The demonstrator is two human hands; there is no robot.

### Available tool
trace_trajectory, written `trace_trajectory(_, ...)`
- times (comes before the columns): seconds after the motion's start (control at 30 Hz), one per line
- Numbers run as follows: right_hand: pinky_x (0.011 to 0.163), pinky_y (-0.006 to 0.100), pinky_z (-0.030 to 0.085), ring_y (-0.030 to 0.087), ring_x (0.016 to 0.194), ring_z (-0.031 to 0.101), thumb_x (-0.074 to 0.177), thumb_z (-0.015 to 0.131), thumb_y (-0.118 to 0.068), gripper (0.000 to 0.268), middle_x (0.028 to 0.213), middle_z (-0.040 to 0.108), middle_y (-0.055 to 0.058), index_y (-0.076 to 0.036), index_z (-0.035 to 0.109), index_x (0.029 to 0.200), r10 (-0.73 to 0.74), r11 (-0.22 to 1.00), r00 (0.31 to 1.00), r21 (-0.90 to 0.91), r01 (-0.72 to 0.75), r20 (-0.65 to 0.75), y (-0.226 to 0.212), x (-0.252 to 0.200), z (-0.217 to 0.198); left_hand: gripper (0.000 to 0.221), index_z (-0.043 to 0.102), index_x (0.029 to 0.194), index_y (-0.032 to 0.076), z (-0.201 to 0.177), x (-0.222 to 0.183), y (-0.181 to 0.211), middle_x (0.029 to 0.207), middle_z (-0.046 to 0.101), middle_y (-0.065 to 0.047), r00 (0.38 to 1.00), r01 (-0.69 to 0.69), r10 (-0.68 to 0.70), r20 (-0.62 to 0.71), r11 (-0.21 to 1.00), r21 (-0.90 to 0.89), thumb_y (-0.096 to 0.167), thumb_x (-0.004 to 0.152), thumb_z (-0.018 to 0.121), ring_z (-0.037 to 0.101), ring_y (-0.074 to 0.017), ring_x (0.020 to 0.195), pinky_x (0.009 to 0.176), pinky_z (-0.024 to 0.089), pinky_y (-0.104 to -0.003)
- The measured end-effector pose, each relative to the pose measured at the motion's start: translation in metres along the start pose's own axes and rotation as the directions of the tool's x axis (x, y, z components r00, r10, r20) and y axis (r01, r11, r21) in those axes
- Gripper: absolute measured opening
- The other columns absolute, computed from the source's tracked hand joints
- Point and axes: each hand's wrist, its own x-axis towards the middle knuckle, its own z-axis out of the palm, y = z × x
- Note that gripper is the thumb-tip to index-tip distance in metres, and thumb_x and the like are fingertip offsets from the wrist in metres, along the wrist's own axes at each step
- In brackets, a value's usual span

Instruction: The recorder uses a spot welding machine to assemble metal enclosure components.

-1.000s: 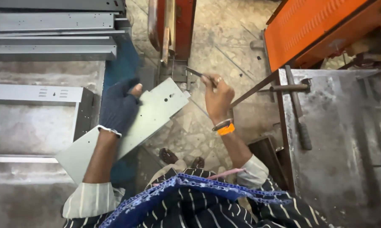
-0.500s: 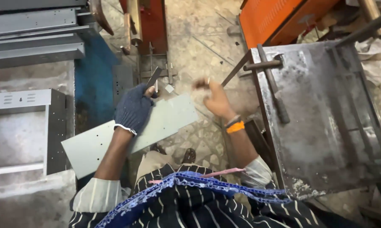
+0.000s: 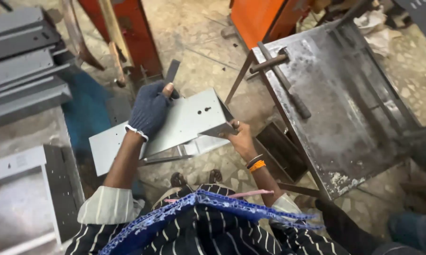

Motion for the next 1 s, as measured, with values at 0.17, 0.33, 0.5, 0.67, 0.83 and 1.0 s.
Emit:
trace_trajectory(0.17, 0.073, 0.025, 0.052, 0.006, 0.08, 0.06, 0.079, 0.082, -0.001, 0.02, 0.084, 0.068, -0.001, -0.001, 0.065, 0.089, -0.183, 0.979, 0.965, -0.125, 0.161, -0.188, -0.051, -0.015, 0.017, 0.037, 0.07, 0.093, -0.002, -0.018, 0.014, 0.014, 0.065, 0.057, -0.008, 0.999, -0.011, 0.012, 0.044, 1.0, -0.006, 0.029, 0.105, 0.055, 0.053, -0.0142, 0.062, 0.06, 0.043, -0.035)
trace_trajectory(0.33, 0.074, 0.025, 0.051, 0.007, 0.081, 0.06, 0.076, 0.086, -0.004, 0.025, 0.083, 0.068, 0.0, -0.002, 0.064, 0.088, -0.336, 0.924, 0.877, -0.303, 0.234, -0.345, -0.07, -0.03, 0.027, 0.034, 0.073, 0.103, 0.0, -0.021, 0.024, 0.021, 0.07, 0.061, -0.005, 0.982, -0.166, 0.173, 0.08, 0.982, -0.088, 0.029, 0.105, 0.055, 0.055, -0.0118, 0.065, 0.062, 0.045, -0.033)
trace_trajectory(0.5, 0.072, 0.028, 0.052, 0.009, 0.077, 0.062, 0.078, 0.088, -0.01, 0.026, 0.082, 0.071, 0.003, -0.003, 0.065, 0.087, -0.387, 0.918, 0.76, -0.295, 0.265, -0.522, -0.111, -0.049, 0.041, 0.033, 0.075, 0.124, 0.004, -0.014, 0.042, 0.013, 0.094, 0.075, -0.019, 0.898, -0.439, 0.44, 0.018, 0.892, 0.109, 0.026, 0.107, 0.058, 0.066, -0.0085, 0.083, 0.073, 0.05, -0.033)
trace_trajectory(0.67, 0.057, 0.035, 0.046, 0.021, 0.061, 0.062, 0.07, 0.096, -0.027, 0.04, 0.069, 0.066, 0.011, -0.001, 0.069, 0.084, -0.6, 0.714, 0.548, -0.699, 0.038, -0.583, -0.174, -0.061, 0.042, 0.032, 0.076, 0.123, 0.006, -0.002, 0.067, 0.008, 0.087, 0.068, -0.02, 0.982, -0.18, 0.18, 0.057, 0.984, -0.006, 0.028, 0.106, 0.06, 0.062, -0.0168, 0.079, 0.071, 0.048, -0.037)
trace_trajectory(0.83, 0.062, 0.04, 0.047, 0.031, 0.063, 0.063, 0.071, 0.099, -0.042, 0.051, 0.071, 0.066, 0.015, -0.002, 0.069, 0.081, -0.782, 0.472, 0.418, -0.877, -0.09, -0.463, -0.218, -0.054, 0.007, 0.034, 0.073, 0.12, 0.001, 0.05, 0.084, -0.007, 0.103, 0.078, -0.007, 0.97, -0.227, 0.242, -0.003, 0.909, -0.348, 0.028, 0.107, 0.058, 0.067, -0.0112, 0.095, 0.086, 0.052, -0.03)
trace_trajectory(1.0, 0.054, 0.04, 0.041, 0.026, 0.048, 0.058, 0.077, 0.087, -0.069, 0.065, 0.054, 0.06, 0.008, -0.005, 0.075, 0.074, -0.832, 0.266, 0.454, -0.948, -0.176, -0.318, -0.237, -0.017, -0.085, 0.036, 0.074, 0.12, -0.001, 0.117, 0.104, 0.002, 0.106, 0.077, -0.006, 0.97, -0.226, 0.239, -0.039, 0.837, -0.499, 0.028, 0.108, 0.057, 0.066, -0.0113, 0.099, 0.09, 0.051, -0.03)
